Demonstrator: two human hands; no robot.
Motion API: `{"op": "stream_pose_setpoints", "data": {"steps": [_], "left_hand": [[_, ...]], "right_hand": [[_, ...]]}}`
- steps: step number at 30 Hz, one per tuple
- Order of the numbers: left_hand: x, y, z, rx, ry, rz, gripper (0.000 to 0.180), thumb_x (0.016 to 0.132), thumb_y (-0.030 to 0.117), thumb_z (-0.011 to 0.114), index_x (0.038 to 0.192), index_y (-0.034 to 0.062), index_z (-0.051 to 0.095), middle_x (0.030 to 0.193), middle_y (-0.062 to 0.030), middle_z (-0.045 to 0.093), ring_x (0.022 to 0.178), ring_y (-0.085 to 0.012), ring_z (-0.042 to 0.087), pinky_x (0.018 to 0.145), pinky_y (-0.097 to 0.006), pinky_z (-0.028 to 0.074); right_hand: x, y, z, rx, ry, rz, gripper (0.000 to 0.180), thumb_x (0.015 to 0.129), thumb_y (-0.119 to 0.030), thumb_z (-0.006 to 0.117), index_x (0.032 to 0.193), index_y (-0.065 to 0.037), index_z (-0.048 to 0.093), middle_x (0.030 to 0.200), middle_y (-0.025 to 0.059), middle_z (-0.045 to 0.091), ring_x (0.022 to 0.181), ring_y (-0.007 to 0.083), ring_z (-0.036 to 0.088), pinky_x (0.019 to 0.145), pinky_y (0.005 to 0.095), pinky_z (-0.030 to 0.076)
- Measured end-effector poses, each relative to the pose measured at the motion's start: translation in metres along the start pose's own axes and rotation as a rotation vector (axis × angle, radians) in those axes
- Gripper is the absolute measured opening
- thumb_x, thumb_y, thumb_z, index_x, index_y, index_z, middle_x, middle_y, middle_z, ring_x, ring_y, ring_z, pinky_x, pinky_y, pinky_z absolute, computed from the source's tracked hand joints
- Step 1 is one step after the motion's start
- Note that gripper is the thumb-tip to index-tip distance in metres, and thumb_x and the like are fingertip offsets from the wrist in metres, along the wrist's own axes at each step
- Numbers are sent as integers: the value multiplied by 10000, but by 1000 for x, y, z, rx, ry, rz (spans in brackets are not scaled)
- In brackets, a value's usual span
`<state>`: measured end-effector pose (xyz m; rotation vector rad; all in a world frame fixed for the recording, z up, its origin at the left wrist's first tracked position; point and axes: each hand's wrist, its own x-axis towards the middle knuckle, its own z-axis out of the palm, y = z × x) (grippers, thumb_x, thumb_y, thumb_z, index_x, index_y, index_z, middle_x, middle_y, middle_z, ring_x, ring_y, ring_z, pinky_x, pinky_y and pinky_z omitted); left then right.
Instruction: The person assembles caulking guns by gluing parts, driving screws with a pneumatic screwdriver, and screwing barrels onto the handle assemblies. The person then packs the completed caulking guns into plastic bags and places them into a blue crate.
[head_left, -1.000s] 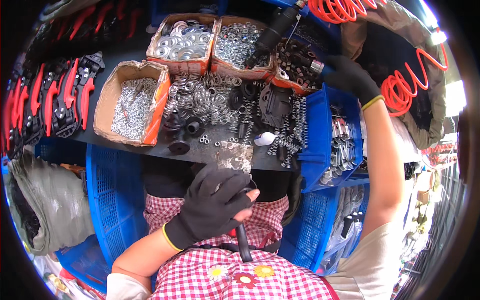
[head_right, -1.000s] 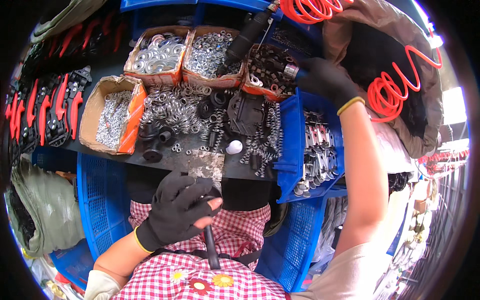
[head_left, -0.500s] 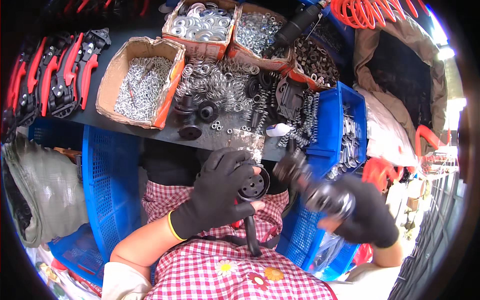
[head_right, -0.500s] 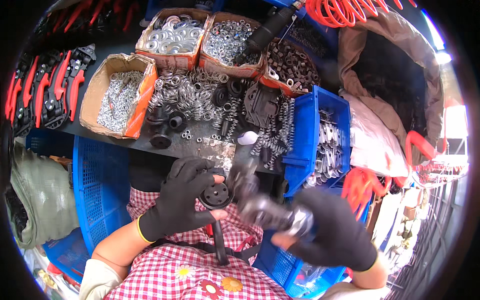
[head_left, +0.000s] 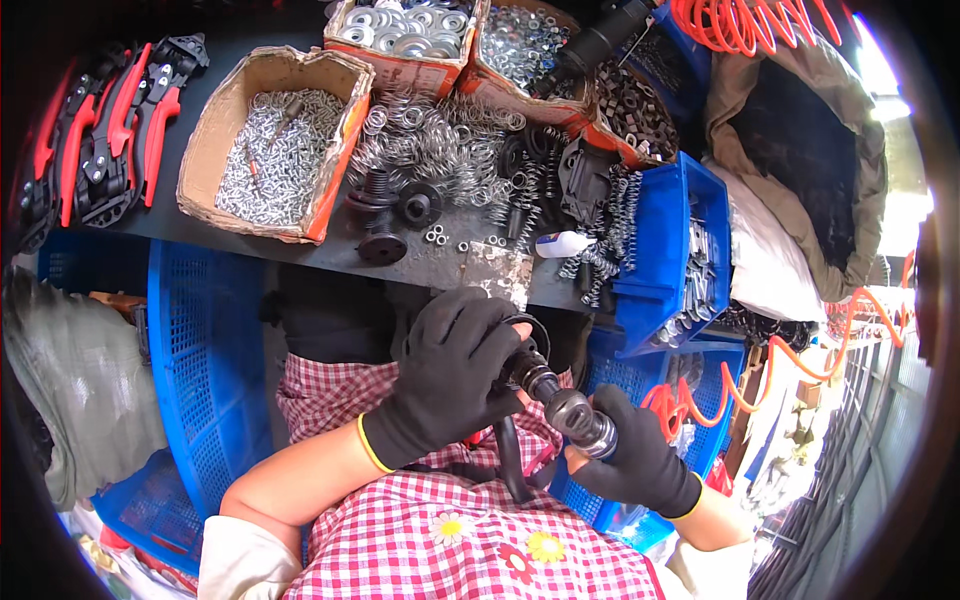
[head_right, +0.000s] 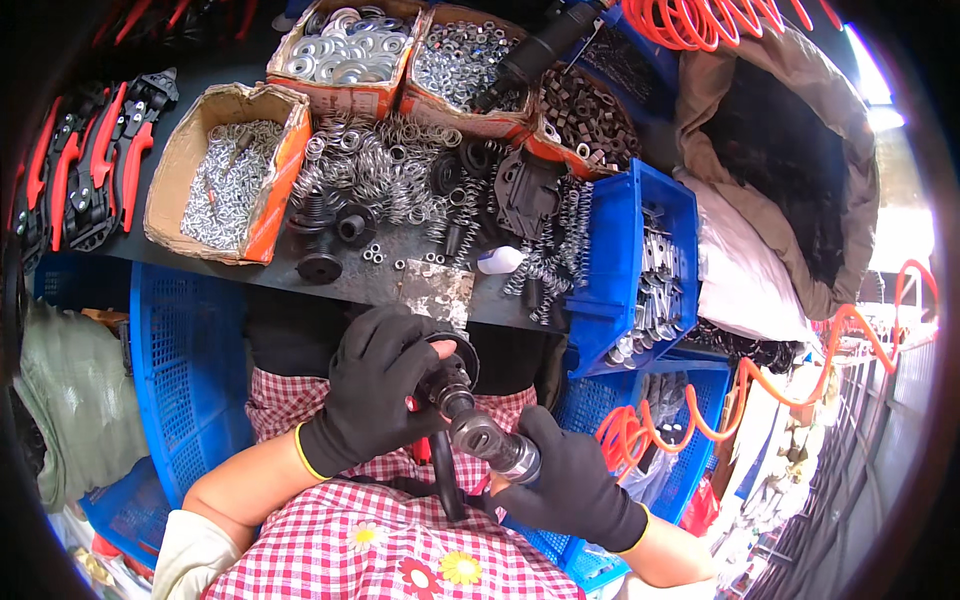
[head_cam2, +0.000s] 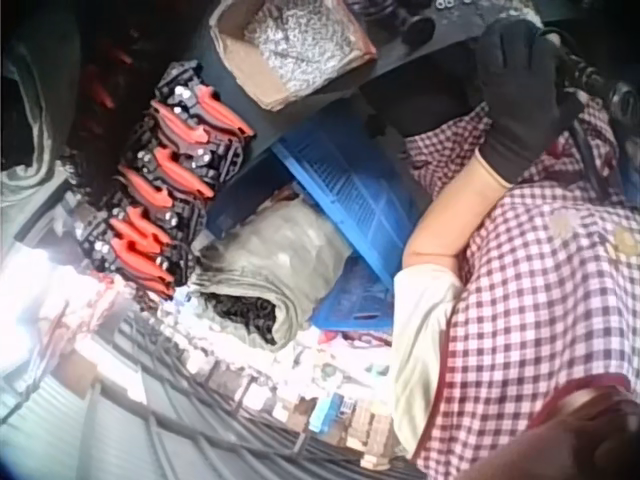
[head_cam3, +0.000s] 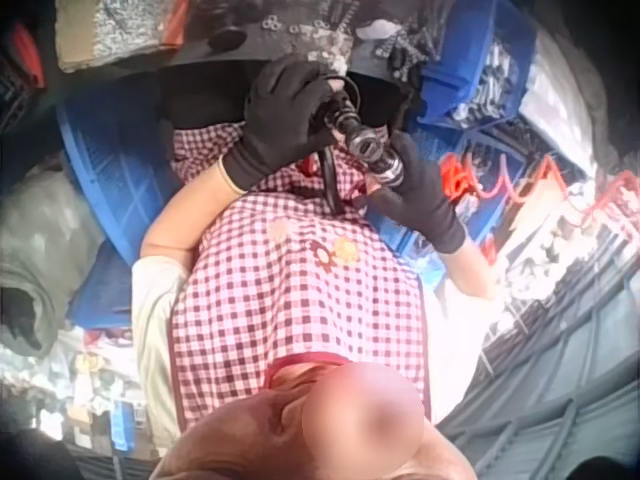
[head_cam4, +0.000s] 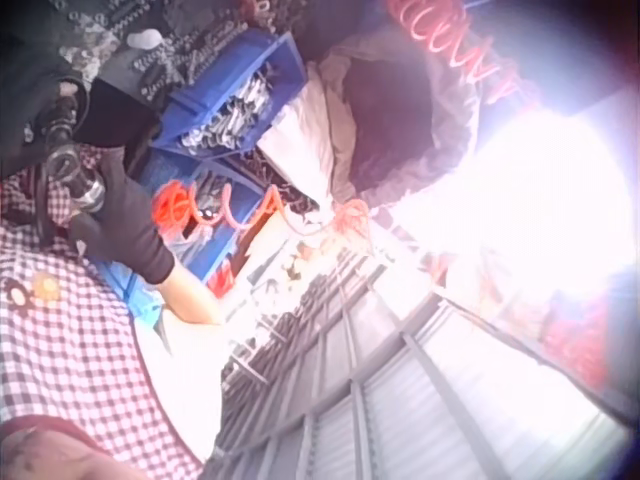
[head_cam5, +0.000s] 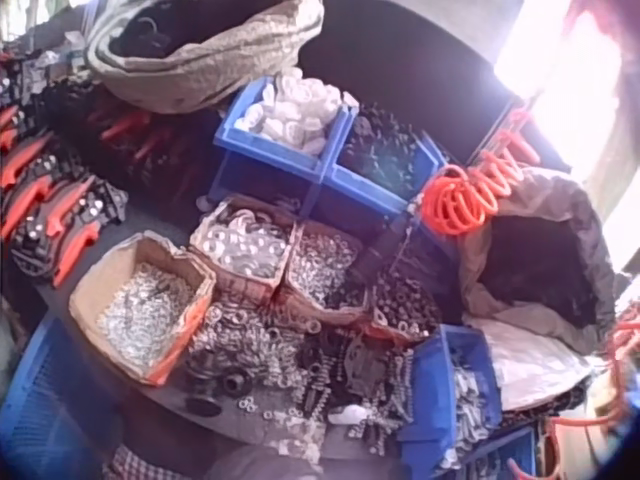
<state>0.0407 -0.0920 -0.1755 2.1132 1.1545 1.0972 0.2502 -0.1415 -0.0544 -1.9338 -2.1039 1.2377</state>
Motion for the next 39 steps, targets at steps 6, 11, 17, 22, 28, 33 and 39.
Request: {"op": "stream_pose_setpoints", "data": {"steps": [6, 11, 17, 22, 28, 33, 39], "left_hand": [[-5, -12, 12, -25, 77, 85, 612, 635, 355, 808, 1139, 61, 624, 1101, -134, 584, 1055, -340, 529, 949, -470, 437], [-6, -5, 9, -110, 144, -33, 682, 695, 418, 787, 1209, 12, 596, 1110, -143, 588, 1033, -326, 548, 943, -470, 438], [-8, -11, 8, -176, 147, -59, 567, 741, 416, 759, 1130, 30, 615, 1093, -128, 591, 1018, -307, 561, 941, -476, 434], [-3, -12, 3, -198, 75, -58, 510, 731, 438, 756, 1029, 49, 617, 1069, -117, 590, 1043, -306, 548, 944, -481, 431], [-3, -8, 5, -89, 60, -36, 507, 759, 471, 724, 1009, 41, 628, 1075, -118, 577, 1053, -309, 532, 950, -480, 425], [-7, -6, 11, -15, 90, -49, 531, 766, 505, 714, 1005, 39, 627, 1081, -123, 564, 1047, -319, 526, 955, -494, 422], [-10, -9, 13, -12, 106, -20, 612, 743, 508, 748, 1088, 22, 606, 1093, -131, 566, 1056, -326, 520, 941, -496, 433]], "right_hand": [[30, -7, -20, -184, -77, -51, 343, 684, -150, 782, 951, -74, 580, 719, 136, 638, 670, 346, 674, 566, 399, 506], [50, -6, -22, -299, -156, -49, 448, 655, -256, 825, 1010, -101, 600, 732, 136, 655, 704, 380, 665, 569, 442, 507], [48, -18, -34, -146, -199, -1, 451, 651, -171, 793, 1052, -81, 609, 774, 163, 674, 727, 398, 662, 601, 433, 522], [44, 5, -35, 62, -271, -4, 498, 650, -108, 766, 1116, -49, 600, 794, 144, 670, 711, 314, 677, 636, 375, 522], [27, 2, -37, 411, -249, 181, 570, 695, -117, 806, 1198, -17, 557, 864, 78, 651, 770, 137, 602, 698, 314, 493], [15, -13, -20, 272, -133, 113, 615, 778, -170, 815, 1267, -7, 479, 888, 106, 644, 790, 131, 595, 703, 317, 488], [23, -12, -12, 132, -119, 70, 554, 756, -119, 785, 1232, -31, 516, 902, 131, 652, 789, 246, 660, 684, 357, 502]]}}
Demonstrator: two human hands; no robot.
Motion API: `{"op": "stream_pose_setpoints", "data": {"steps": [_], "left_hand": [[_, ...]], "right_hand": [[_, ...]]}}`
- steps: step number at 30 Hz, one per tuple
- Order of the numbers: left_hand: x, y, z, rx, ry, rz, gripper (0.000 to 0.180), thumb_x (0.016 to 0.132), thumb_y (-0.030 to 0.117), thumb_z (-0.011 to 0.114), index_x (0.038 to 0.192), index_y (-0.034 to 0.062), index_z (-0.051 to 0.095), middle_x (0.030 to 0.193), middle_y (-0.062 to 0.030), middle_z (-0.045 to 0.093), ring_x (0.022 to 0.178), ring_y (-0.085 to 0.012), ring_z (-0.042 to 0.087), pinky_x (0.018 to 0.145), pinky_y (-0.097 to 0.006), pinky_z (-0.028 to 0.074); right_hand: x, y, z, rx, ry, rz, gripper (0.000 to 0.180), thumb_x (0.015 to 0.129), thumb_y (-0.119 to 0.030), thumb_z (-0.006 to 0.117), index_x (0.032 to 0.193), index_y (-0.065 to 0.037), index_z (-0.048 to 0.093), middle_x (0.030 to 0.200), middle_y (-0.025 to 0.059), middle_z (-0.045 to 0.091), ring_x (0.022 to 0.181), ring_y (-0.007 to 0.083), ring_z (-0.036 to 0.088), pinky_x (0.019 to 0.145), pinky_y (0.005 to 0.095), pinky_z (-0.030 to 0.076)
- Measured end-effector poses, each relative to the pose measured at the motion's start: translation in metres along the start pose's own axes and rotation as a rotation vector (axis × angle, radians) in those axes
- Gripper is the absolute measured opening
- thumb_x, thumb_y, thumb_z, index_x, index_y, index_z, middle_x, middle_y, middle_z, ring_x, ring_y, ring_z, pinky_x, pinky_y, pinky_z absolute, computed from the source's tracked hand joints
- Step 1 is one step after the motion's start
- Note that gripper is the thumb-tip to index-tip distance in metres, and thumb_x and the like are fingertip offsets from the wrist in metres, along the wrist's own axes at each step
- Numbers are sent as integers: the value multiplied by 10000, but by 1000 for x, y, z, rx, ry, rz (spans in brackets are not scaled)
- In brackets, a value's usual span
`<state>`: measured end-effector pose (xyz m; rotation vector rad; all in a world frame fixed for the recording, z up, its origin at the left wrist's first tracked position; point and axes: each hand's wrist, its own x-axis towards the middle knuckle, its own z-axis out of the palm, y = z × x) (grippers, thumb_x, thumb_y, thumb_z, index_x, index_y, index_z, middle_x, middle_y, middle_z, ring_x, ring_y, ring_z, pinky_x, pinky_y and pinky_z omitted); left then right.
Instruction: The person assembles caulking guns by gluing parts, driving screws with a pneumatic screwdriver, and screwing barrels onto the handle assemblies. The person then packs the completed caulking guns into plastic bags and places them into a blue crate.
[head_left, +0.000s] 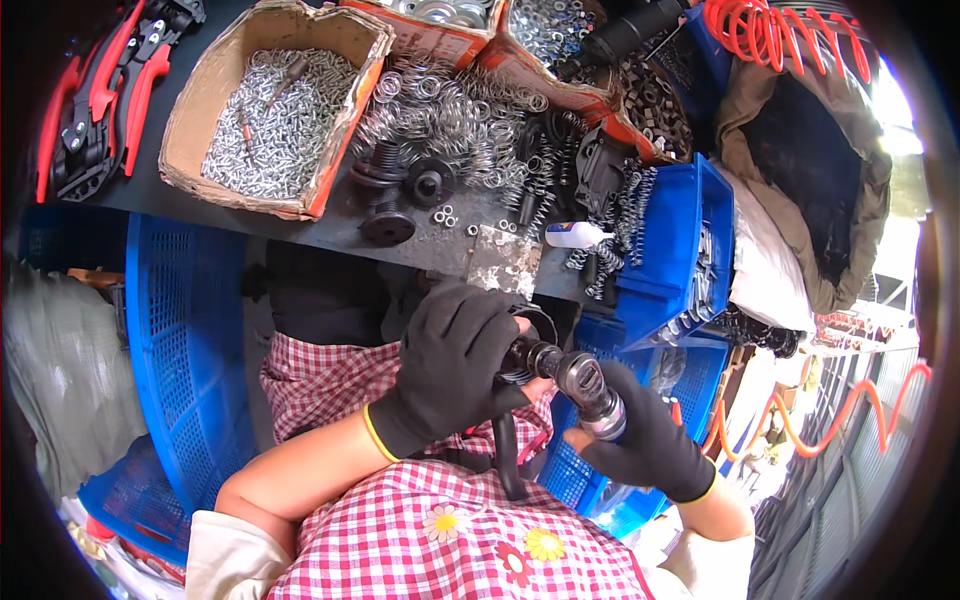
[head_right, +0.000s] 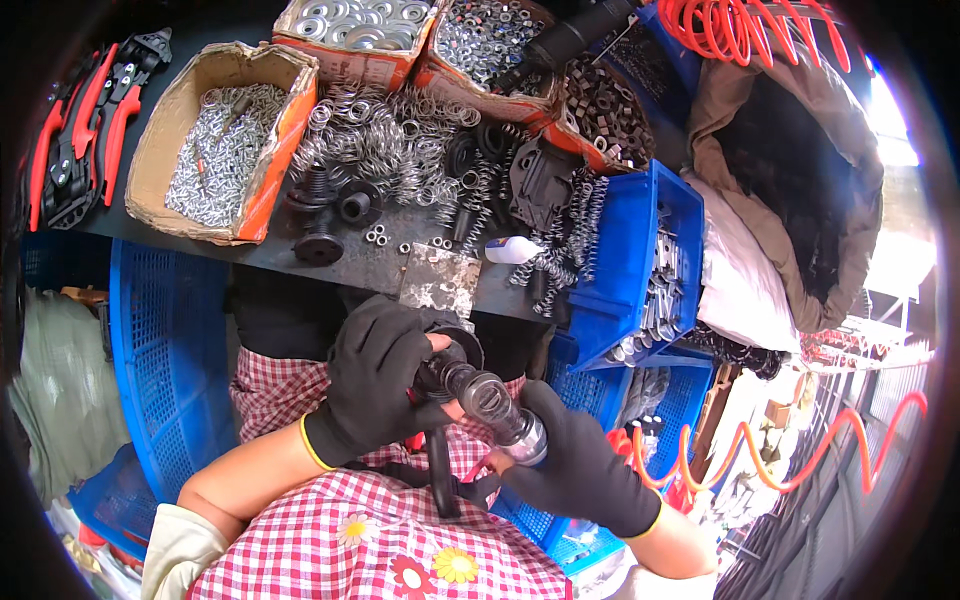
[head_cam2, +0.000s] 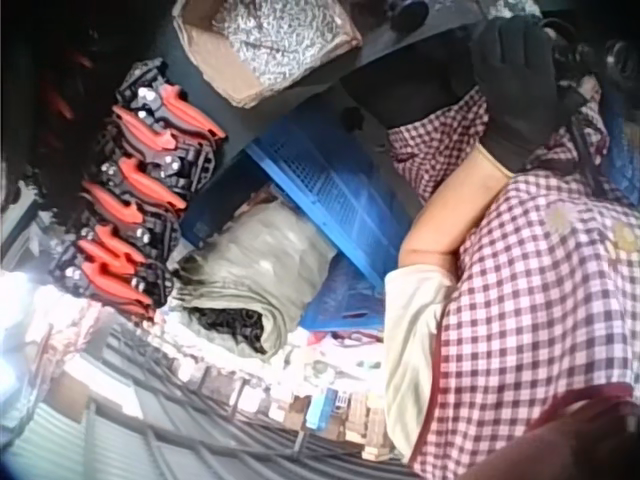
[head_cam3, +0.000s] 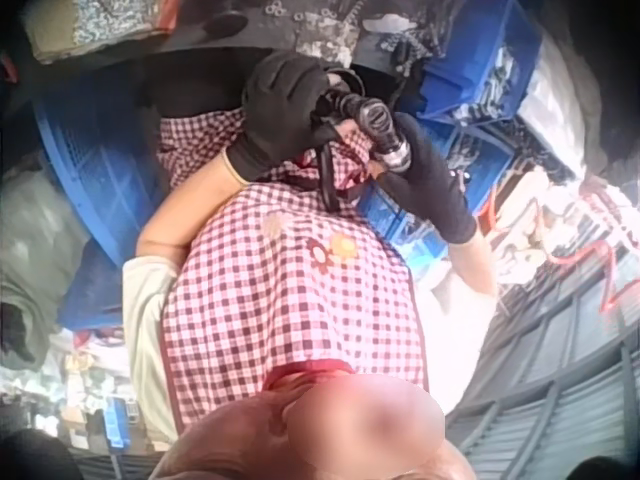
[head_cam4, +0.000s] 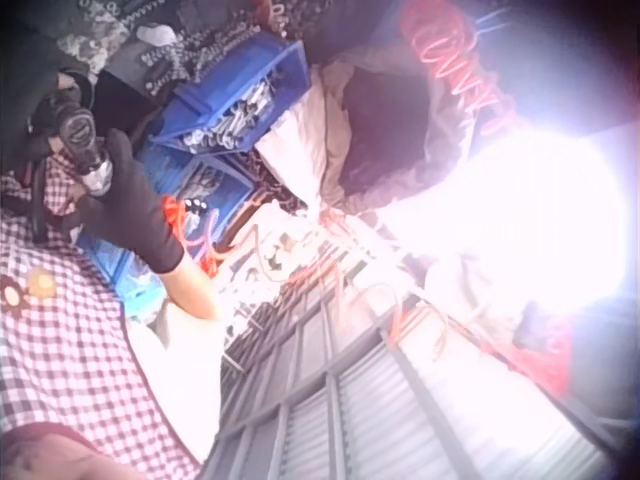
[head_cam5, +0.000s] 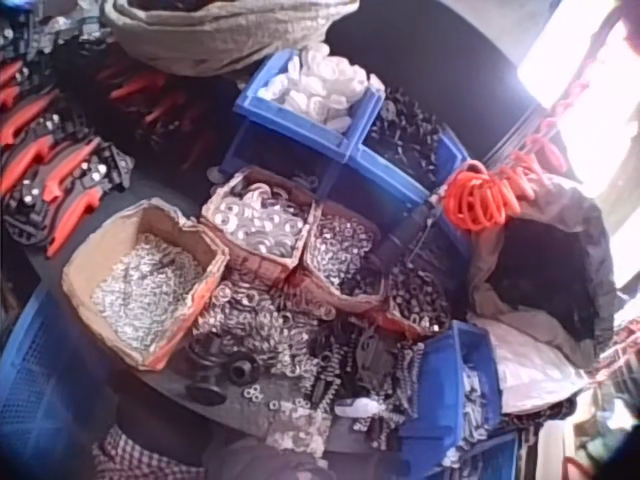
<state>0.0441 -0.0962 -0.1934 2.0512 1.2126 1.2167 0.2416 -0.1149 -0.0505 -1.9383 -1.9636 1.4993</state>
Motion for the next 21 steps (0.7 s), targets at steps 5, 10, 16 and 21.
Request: {"op": "stream_pose_setpoints", "data": {"steps": [5, 10, 16, 21], "left_hand": [[-7, 1, 11, -105, 127, -67, 763, 733, 468, 781, 1260, -16, 517, 1105, -150, 576, 1043, -339, 532, 939, -495, 433], [-8, 2, 14, -111, 133, -78, 798, 743, 461, 784, 1290, -41, 490, 1100, -170, 577, 1033, -351, 543, 943, -497, 431], [-13, 2, 23, -143, 135, -82, 834, 761, 478, 763, 1322, -58, 458, 1128, -204, 551, 1045, -367, 530, 968, -512, 412], [-15, 2, 30, -166, 128, -102, 874, 780, 525, 734, 1343, -68, 426, 1142, -217, 522, 1055, -371, 517, 987, -533, 387]], "right_hand": [[23, 6, -14, -228, -85, -42, 432, 684, -35, 718, 1104, -69, 626, 843, 146, 670, 732, 316, 670, 663, 375, 520], [36, 3, -25, -490, -90, -40, 282, 714, -196, 748, 953, -108, 627, 762, 162, 669, 727, 395, 661, 623, 453, 522], [42, -9, -29, -574, -122, -21, 269, 704, -216, 754, 929, -107, 656, 738, 158, 668, 711, 382, 664, 623, 454, 521], [40, 7, -26, -437, -100, -23, 308, 688, -223, 758, 957, -102, 667, 737, 171, 664, 713, 385, 662, 626, 452, 522]]}}
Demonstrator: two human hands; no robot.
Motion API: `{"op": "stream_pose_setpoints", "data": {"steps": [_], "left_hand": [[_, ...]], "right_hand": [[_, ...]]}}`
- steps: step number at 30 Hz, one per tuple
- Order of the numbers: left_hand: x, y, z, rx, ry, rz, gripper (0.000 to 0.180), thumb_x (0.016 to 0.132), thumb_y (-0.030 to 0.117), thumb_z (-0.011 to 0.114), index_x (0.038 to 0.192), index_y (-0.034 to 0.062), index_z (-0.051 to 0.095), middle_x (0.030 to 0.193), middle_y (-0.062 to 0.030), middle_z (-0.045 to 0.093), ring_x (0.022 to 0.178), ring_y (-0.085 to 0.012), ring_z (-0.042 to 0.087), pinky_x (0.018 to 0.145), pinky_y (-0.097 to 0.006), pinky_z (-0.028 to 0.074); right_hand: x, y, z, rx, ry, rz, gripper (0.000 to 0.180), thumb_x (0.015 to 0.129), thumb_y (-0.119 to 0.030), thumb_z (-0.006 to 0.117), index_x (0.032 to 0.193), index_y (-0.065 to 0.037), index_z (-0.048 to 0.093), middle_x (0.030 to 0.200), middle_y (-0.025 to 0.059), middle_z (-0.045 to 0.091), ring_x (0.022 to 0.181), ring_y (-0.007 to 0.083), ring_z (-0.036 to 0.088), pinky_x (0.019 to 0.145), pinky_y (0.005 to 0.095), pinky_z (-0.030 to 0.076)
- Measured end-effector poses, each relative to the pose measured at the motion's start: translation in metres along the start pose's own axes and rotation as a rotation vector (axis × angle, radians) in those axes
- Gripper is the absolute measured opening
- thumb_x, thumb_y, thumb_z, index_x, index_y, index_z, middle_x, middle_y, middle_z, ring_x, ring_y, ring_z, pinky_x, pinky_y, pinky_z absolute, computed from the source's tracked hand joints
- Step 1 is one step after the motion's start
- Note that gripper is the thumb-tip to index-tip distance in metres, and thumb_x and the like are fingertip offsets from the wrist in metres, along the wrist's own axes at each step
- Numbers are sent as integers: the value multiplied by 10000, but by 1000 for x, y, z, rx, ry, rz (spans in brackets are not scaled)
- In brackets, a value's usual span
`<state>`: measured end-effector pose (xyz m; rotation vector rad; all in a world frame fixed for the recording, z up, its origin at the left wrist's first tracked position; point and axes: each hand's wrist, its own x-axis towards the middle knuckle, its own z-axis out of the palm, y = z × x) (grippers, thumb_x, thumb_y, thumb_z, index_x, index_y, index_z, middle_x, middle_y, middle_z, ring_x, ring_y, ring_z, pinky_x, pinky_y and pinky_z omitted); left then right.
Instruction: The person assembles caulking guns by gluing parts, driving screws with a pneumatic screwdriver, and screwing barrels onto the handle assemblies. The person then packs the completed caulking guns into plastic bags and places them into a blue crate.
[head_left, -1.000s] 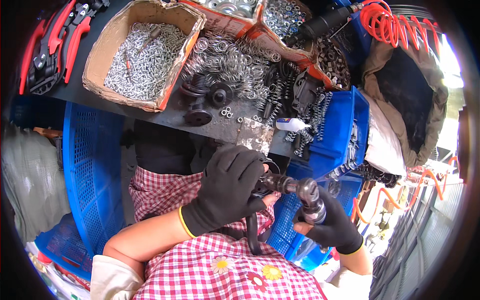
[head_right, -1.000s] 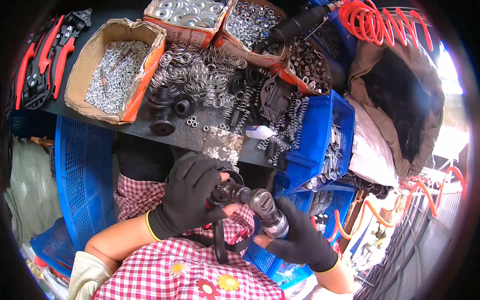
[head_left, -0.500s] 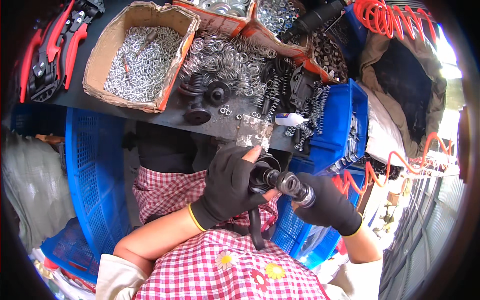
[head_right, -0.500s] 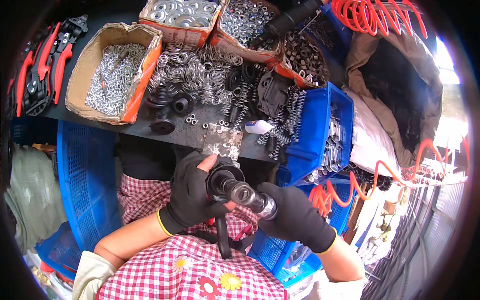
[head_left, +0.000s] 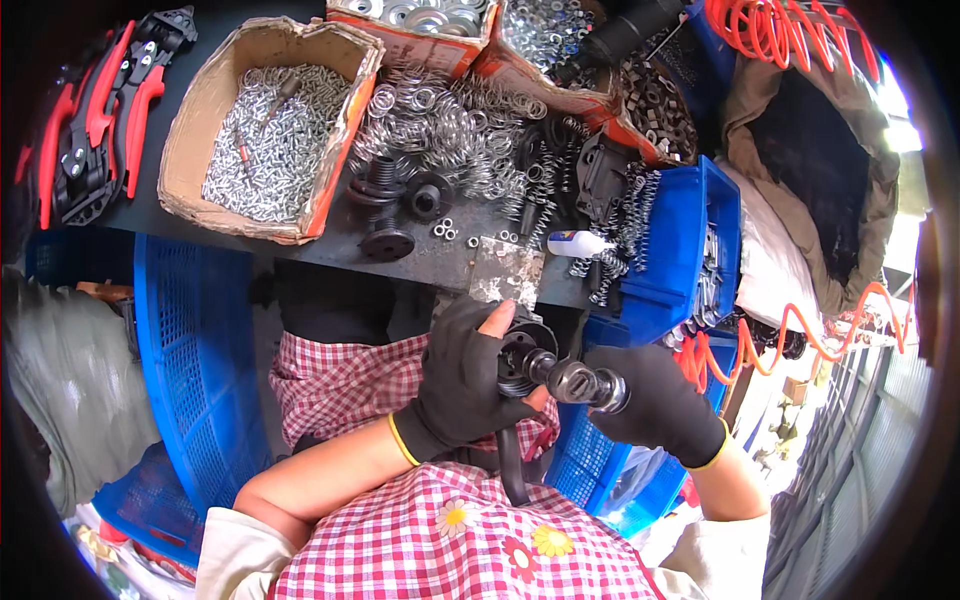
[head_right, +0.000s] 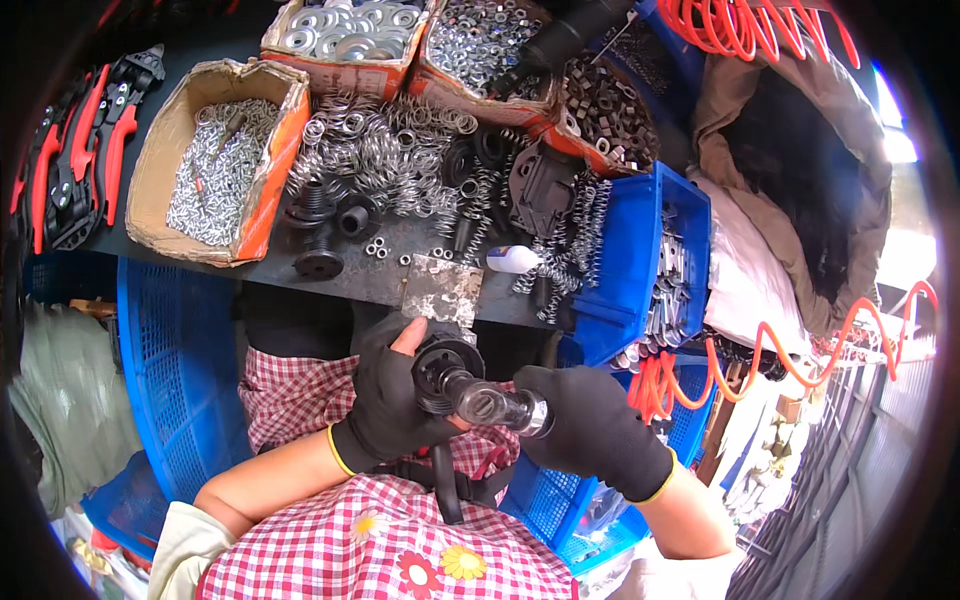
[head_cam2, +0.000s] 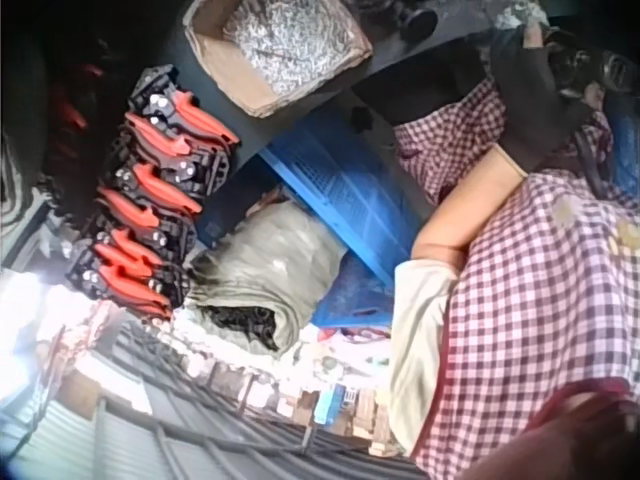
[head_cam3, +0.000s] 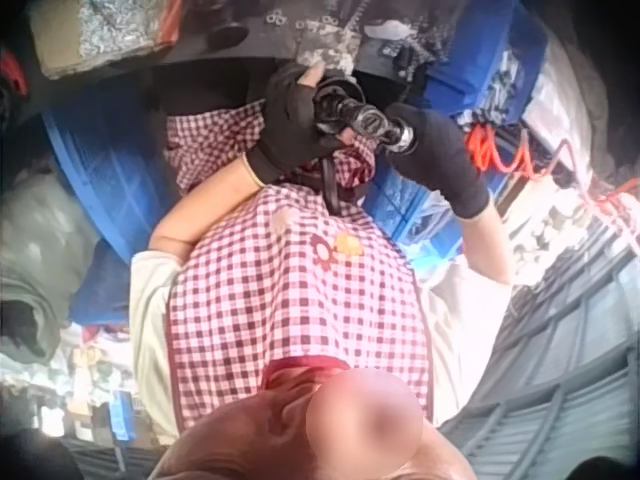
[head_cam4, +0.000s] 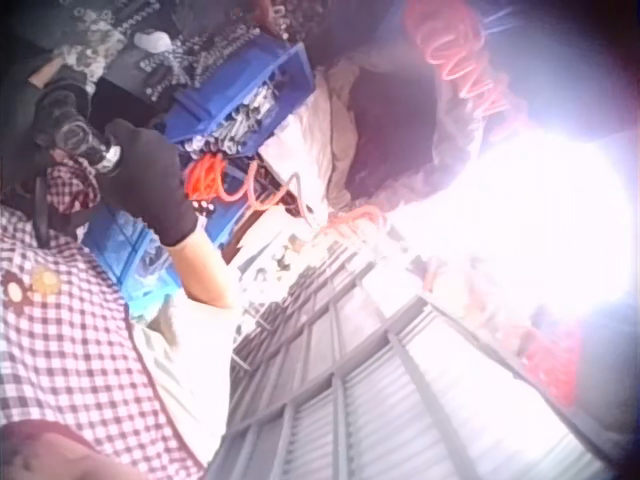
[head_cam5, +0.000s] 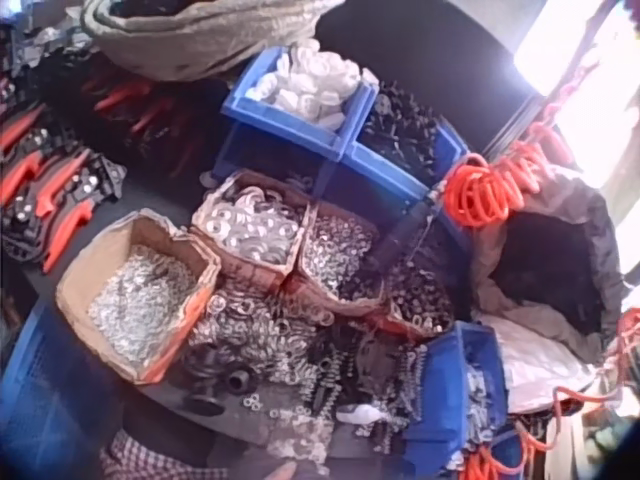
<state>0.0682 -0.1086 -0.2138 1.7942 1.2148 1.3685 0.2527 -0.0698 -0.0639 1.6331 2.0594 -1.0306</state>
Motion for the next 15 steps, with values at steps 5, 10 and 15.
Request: {"op": "stream_pose_setpoints", "data": {"steps": [5, 10, 15], "left_hand": [[-3, -5, 3, -36, -4, 6, 871, 775, 477, 748, 1355, -74, 401, 1136, -216, 526, 1049, -374, 522, 978, -531, 395], [0, -5, 2, -58, -2, 7, 889, 733, 409, 803, 1357, -72, 392, 1130, -218, 526, 1020, -378, 533, 944, -533, 412], [8, -1, -6, 8, -23, 30, 1027, 714, 451, 829, 1392, -99, 289, 1124, -210, 564, 1051, -378, 558, 941, -509, 405]], "right_hand": [[-3, -6, -7, -86, -57, 17, 320, 698, -232, 752, 976, -98, 667, 747, 176, 665, 738, 389, 663, 645, 456, 526], [16, -3, -24, -26, -216, -76, 245, 715, -222, 722, 913, -101, 642, 776, 166, 673, 765, 386, 662, 673, 464, 532], [21, 3, -30, 17, -256, -72, 228, 718, -209, 708, 911, -105, 643, 762, 156, 670, 750, 388, 658, 662, 455, 531]]}}
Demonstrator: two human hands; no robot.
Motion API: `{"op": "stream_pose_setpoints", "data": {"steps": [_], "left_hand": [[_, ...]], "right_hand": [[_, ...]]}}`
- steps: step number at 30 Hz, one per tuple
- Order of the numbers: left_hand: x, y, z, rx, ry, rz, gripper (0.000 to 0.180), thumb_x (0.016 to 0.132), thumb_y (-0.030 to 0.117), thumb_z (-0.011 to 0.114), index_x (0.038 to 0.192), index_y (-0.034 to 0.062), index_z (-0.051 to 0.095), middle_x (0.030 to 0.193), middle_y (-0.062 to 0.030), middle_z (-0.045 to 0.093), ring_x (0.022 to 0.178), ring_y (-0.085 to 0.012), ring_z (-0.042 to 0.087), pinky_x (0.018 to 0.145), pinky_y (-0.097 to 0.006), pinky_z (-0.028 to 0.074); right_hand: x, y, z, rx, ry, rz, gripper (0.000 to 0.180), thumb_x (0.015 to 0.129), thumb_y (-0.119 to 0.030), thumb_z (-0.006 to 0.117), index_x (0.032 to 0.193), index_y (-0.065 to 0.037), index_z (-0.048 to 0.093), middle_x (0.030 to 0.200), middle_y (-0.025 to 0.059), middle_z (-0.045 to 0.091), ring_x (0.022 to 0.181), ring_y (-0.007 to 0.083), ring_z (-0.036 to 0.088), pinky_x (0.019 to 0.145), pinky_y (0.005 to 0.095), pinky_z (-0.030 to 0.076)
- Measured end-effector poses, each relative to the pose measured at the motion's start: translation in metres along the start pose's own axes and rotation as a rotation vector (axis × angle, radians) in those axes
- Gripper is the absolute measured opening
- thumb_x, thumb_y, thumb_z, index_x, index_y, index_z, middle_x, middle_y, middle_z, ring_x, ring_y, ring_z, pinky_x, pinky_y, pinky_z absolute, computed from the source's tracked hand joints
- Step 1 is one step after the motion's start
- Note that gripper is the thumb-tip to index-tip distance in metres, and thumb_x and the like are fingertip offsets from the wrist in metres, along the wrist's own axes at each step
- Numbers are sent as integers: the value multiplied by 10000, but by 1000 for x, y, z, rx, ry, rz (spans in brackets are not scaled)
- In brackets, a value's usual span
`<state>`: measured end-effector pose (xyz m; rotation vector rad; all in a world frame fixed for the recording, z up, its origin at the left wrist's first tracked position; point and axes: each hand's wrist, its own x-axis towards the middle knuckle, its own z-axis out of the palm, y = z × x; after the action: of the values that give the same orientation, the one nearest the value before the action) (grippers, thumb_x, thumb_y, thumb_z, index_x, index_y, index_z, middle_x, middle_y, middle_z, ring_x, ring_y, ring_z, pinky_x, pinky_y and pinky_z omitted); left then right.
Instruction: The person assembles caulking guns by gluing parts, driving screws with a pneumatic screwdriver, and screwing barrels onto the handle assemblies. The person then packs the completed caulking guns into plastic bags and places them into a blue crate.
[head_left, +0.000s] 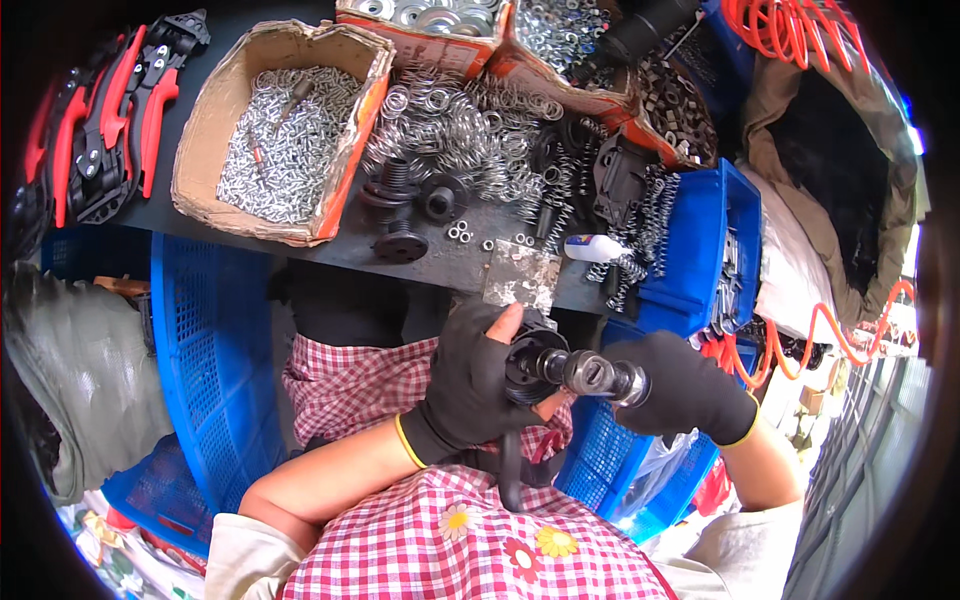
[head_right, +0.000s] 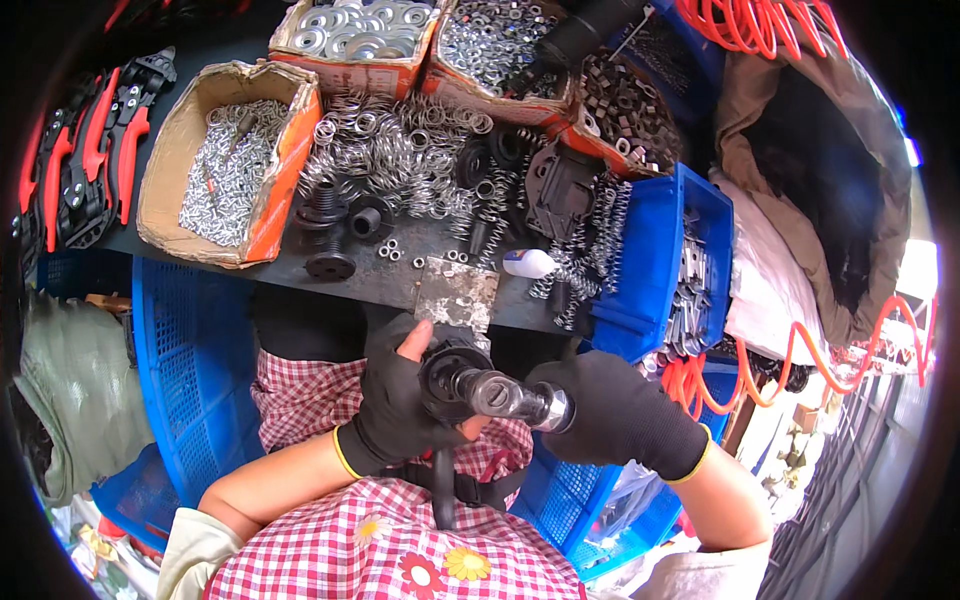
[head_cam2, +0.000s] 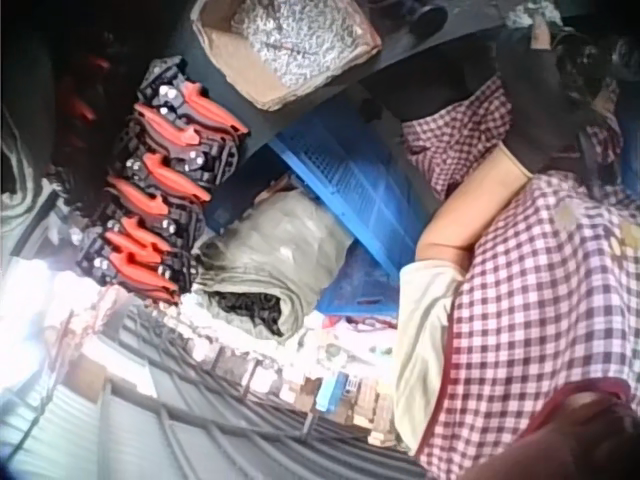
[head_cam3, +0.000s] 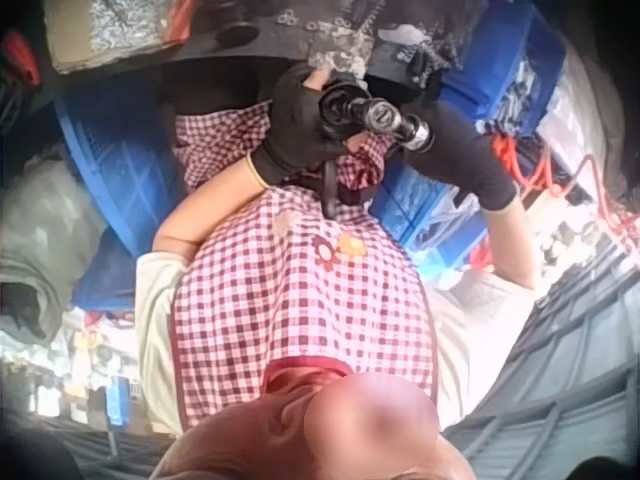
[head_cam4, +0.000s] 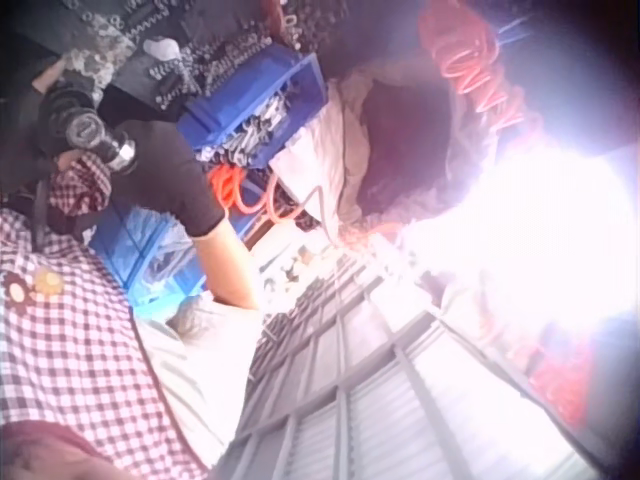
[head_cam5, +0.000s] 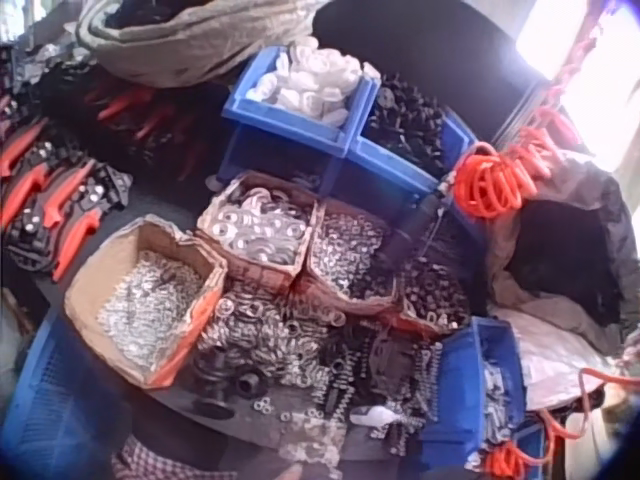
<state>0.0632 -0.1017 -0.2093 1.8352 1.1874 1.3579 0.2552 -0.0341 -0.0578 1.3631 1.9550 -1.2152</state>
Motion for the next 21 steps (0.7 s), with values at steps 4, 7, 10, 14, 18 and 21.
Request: {"op": "stream_pose_setpoints", "data": {"steps": [4, 7, 10, 14, 18, 21], "left_hand": [[1, -1, -7, -11, -51, -47, 982, 720, 409, 831, 1379, -106, 318, 1130, -231, 538, 1060, -382, 543, 935, -517, 414], [5, 0, -4, 3, -86, 6, 925, 709, 361, 840, 1357, -104, 370, 1128, -227, 538, 1038, -374, 545, 924, -497, 431], [9, 6, -2, 50, -77, -23, 860, 685, 313, 856, 1324, -74, 430, 1111, -210, 539, 1018, -367, 547, 904, -476, 440], [6, 8, 3, -113, 16, -91, 686, 703, 419, 820, 1189, 20, 543, 1089, -162, 551, 1024, -348, 536, 955, -507, 401], [-1, 2, 7, -160, 93, -128, 615, 627, 356, 875, 1057, 56, 553, 1071, -162, 548, 1007, -349, 544, 939, -507, 412], [-4, 0, 10, -244, 73, -112, 683, 582, 343, 899, 1093, 47, 556, 1060, -166, 540, 1010, -357, 539, 934, -507, 413]], "right_hand": [[-4, 8, 14, 7, 87, -58, 242, 702, -206, 716, 911, -109, 642, 738, 145, 663, 710, 381, 656, 625, 449, 517], [-12, -2, 25, 5, 138, -43, 282, 671, -233, 767, 884, -102, 636, 713, 153, 651, 679, 376, 654, 597, 444, 505], [-13, -4, 30, -80, 171, -35, 321, 657, -260, 801, 879, -95, 638, 701, 158, 648, 653, 369, 654, 577, 436, 501], [-20, -20, 56, 119, 245, 16, 336, 682, -248, 784, 930, -71, 641, 719, 159, 661, 667, 357, 669, 584, 424, 510], [-24, -29, 82, 715, 262, 108, 361, 689, -145, 747, 1008, -24, 629, 769, 148, 668, 703, 296, 688, 625, 382, 519], [-28, -28, 87, 806, 257, 133, 429, 682, -104, 741, 1079, -7, 608, 783, 138, 656, 698, 265, 672, 638, 360, 513]]}}
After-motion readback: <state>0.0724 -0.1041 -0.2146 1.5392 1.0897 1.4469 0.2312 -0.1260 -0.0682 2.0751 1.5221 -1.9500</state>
